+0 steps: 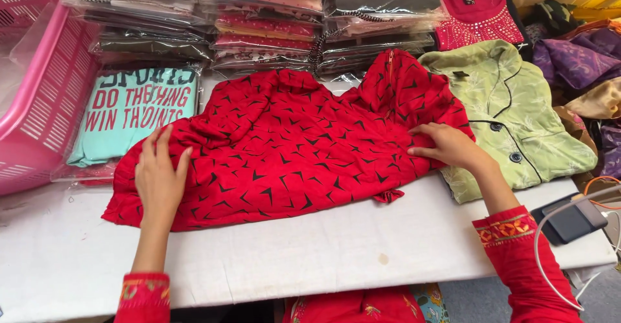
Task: The person folds a red patterned long-sleeved shirt on a white table. They smooth the fabric, fold the sleeves inward, fold the sides toward the center, and then fold the shirt in half before placing it on a stack of other folded clothes.
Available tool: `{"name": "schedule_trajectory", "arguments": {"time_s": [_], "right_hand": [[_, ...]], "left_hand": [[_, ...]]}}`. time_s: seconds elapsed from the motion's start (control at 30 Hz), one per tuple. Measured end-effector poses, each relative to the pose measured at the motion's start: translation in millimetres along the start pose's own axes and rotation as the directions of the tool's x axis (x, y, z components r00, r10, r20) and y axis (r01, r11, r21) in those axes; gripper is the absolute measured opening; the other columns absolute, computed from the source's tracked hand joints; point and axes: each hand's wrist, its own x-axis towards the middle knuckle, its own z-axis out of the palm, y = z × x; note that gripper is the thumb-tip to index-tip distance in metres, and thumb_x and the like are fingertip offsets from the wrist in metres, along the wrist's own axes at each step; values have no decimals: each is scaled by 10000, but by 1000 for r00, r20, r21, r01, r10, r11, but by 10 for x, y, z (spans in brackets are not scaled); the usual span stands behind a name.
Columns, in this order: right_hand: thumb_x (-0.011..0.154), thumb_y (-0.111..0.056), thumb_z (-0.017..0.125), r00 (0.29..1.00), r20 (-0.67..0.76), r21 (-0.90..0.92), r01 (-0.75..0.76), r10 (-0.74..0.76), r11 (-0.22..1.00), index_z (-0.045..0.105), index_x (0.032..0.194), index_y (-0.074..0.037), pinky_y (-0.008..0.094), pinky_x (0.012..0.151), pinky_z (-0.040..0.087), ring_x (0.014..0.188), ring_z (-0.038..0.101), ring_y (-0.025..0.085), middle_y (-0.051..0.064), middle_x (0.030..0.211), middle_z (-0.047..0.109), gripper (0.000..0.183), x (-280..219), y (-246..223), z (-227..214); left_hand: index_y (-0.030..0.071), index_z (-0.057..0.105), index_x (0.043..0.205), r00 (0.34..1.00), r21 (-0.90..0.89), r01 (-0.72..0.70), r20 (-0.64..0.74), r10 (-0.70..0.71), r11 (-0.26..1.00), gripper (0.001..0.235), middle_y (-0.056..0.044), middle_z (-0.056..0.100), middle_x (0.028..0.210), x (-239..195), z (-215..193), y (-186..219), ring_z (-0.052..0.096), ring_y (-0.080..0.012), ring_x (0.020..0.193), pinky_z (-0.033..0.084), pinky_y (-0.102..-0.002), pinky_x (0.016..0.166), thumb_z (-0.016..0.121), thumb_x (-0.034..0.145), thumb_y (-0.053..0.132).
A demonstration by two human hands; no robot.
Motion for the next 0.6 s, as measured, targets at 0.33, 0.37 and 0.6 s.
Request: {"name": "schedule_trajectory", "arguments": {"time_s": [0.33,0.37,0.6], "right_hand": [[914,-78,777,889,-435,-72,119,-139,990,751,1097,-78,387,782,547,873,686,279,121,1011,694,184,475,-37,-803],[980,-41,782,779,-613,-126,68,-131,990,768,1116,-66,380,785,541,854,676,266,126,1026,679,139,467,-220,-1014],[1058,67,747,674,-719,66,312,-172,948,703,1124,22,262,891,558,983,680,160,86,1098,660,91,-22,-130,-1166]], "left_hand": [[119,758,1115,998,76,51,44,-55,996,200,-135,649,1131,1000,402,-122,688,-367,964,544,-492,751,777,961,245],[89,759,1124,980,-146,71,-174,-96,987,182,-139,649,1092,1143,6,57,664,-386,934,512,-509,727,774,1017,235],[21,613,1254,892,-732,-42,-334,-305,680,203,-36,601,1170,548,-1093,-594,597,-124,1036,491,-252,887,686,1101,133]]}}
